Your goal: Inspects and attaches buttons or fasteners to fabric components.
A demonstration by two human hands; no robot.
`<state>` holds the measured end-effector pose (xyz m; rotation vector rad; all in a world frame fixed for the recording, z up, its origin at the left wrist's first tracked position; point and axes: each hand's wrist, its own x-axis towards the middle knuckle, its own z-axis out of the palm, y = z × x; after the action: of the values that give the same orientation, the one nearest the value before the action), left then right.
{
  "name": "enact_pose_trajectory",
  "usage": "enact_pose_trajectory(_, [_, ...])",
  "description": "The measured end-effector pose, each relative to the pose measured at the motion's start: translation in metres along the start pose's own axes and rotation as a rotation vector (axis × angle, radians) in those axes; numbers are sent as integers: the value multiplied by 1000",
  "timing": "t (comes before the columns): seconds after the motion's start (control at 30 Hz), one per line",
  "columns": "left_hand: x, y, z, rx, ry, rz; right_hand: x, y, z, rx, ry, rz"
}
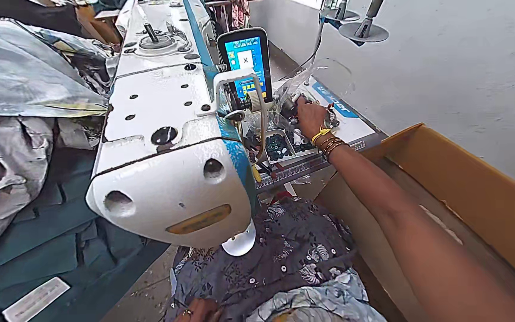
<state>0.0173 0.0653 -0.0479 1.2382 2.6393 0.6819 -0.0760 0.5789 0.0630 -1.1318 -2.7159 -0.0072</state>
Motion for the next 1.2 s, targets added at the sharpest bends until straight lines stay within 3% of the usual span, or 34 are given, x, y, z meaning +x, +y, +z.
enact_pose_trajectory(0.2, [0, -3, -2, -12, 20, 17, -26, 6, -37, 108, 80, -7])
enact_pose_trajectory(0.33, [-7, -12, -3, -75, -14, -7, -94, 43, -86, 611, 149, -123])
enact_pose_trajectory(0.47, [-2, -4, -8, -244, -72, -68, -175, 81, -87, 1326, -127, -175])
enact_pose_trajectory(0.53, [4, 5, -11, -392, -84, -135, -197, 85, -82, 1454, -259, -141])
enact_pose_trajectory(0.7, [24, 28, -8, -679, -103, -232, -257, 50, -57, 1485, -470, -101])
enact_pose_trajectory(0.9, [29, 44, -30, -941, -161, -279, -344, -18, -17, 1378, -816, -276])
enact_pose_trajectory(1.2, [23, 46, -42, -971, -219, -320, -387, -57, 1, 1367, -1168, -395])
